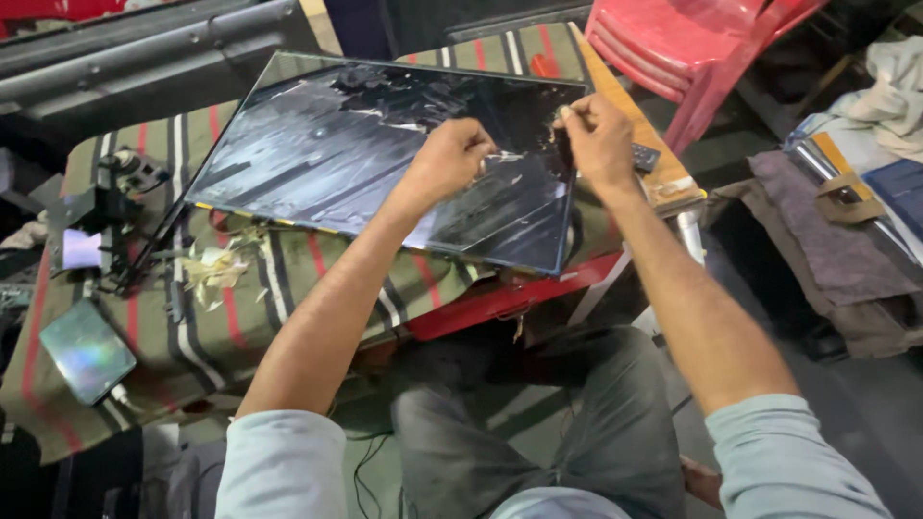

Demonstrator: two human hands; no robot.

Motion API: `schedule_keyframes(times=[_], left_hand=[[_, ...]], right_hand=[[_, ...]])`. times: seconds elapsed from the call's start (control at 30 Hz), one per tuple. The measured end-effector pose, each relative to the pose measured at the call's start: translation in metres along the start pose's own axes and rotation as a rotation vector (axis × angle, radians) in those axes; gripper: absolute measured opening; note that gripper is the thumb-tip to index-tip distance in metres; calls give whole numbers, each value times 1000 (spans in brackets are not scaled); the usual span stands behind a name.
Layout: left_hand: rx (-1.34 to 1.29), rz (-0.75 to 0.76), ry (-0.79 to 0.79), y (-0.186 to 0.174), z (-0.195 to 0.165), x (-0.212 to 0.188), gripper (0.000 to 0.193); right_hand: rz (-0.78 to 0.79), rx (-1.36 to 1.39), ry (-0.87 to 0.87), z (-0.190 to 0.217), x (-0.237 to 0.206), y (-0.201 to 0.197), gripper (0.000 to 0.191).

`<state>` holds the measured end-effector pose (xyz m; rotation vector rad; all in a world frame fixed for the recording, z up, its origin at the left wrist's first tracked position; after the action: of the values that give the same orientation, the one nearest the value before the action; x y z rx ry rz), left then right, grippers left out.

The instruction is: The person sits at a workbench with a cracked flat-screen TV panel lying face-up. They pick loose shards of broken glass off the screen surface and pry fragments from the panel's edge, working around the bezel and setting the removed pieces aside on the bench.

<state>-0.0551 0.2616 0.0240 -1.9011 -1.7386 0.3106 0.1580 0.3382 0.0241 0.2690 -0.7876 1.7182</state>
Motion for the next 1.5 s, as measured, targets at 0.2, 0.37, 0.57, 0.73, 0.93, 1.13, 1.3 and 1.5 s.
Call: schedule_keyframes(times=[0.2,0.37,0.57,0.73,0.93,1.13,1.3,1.5], left_hand=[[271,-294,184,-30,-25,-31,18],[455,-414,113,-32,-25,-48,30],[549,-429,49,-33,-3,-60,37],[567,-423,168,-29,12,-56,11],[592,-385,135,-16,19,-54,7],[761,-333,121,-7,10,-51,11],[810,-353,132,-2,2,-53,15],[846,-302,113,1,-2,-59,20]], right_hand=[[163,-261,71,-11,1,-6,18],[301,-340,58,-11,0,6,19],[316,-455,-15,-2,-3,18,15],[351,-486,-1,-4,0,20,15],[402,-438,-31,4,-2,18,15],[465,-458,72,10,-14,16,15],[431,-459,50,6,-16,13,16],[348,-505,-5,-13,8,16,18]])
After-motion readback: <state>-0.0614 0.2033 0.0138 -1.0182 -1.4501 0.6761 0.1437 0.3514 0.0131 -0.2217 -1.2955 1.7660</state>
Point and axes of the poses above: each hand's wrist, its own x-axis towards the middle knuckle, its own y-axis out of the palm, z = x × y, the point moved 8 cm from there along x, towards the middle knuckle, and after that the axes turned 8 degrees about z, right-handed, at the moved point
